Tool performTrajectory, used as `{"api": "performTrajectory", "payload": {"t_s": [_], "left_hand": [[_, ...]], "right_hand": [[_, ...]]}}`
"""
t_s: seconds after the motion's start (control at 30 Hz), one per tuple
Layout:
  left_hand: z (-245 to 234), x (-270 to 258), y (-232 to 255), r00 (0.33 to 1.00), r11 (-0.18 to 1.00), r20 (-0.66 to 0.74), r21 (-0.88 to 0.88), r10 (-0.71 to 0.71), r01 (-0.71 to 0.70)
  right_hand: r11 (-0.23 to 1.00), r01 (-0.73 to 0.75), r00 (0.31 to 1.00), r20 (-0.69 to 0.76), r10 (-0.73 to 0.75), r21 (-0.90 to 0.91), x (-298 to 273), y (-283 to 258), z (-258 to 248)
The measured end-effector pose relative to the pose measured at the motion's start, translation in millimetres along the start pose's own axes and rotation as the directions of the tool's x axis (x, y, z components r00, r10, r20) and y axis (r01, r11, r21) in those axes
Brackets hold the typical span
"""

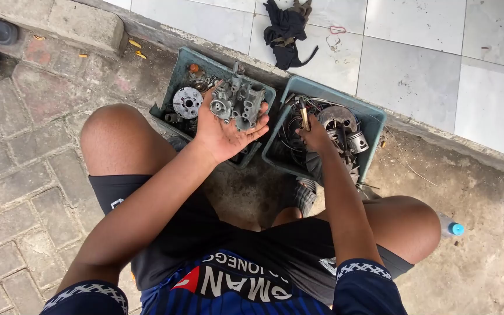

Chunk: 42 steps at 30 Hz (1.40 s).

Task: Cleaning a motorcycle carburetor using a brush and cleaning solution to remove grime and deposits.

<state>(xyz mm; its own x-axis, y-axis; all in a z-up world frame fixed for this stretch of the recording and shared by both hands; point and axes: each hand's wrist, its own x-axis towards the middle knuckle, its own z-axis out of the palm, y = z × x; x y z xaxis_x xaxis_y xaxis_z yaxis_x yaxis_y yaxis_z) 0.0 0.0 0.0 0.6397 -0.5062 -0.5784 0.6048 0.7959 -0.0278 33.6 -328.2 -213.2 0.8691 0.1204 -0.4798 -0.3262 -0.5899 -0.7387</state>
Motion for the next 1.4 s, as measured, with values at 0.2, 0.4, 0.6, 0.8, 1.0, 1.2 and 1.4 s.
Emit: {"api": "performTrajectory", "payload": {"t_s": [0.2, 0.4, 0.6, 0.8, 1.0, 1.2, 1.4], "left_hand": [[-16.0, 9.4, 6.5, 0.999, 0.999, 0.023, -0.01, 0.039, -0.039], [-12.9, 17.2, 17.9, 0.99, 0.987, -0.064, 0.108, 0.124, -0.116], [0.5, 27.5, 8.2, 0.991, 0.95, 0.091, 0.286, 0.103, -0.125], [3.4, 30.8, -2.2, 0.907, 0.879, 0.352, 0.325, 0.231, -0.35], [-20.0, 56.4, -3.7, 0.784, 0.837, 0.526, 0.221, 0.33, -0.5], [-46.2, 85.4, 8.3, 0.659, 0.687, 0.659, 0.289, 0.363, -0.667], [-33.0, 68.2, 9.8, 0.562, 0.339, 0.695, 0.45, 0.449, -0.826]], "right_hand": [[0.694, -0.089, 0.996, -0.049, 0.077, -0.714, 15.4, 16.5, 34.5], [0.189, -0.254, 0.877, -0.143, 0.459, -0.949, 33.7, 52.8, 16.4], [0.409, -0.24, 0.96, -0.154, 0.233, -0.88, -46.1, -46.2, -80.8], [0.961, 0.258, 0.878, -0.439, -0.191, 0.097, -139.8, -177.5, -104.8], [0.564, 0.58, 0.812, -0.361, -0.459, 0.588, -172.4, -233.7, -81.1], [0.56, 0.602, 0.79, -0.325, -0.52, 0.569, -178.2, -262.1, -52.7], [0.605, 0.766, 0.64, -0.353, -0.683, 0.218, -155.1, -273.3, -13.6]]}}
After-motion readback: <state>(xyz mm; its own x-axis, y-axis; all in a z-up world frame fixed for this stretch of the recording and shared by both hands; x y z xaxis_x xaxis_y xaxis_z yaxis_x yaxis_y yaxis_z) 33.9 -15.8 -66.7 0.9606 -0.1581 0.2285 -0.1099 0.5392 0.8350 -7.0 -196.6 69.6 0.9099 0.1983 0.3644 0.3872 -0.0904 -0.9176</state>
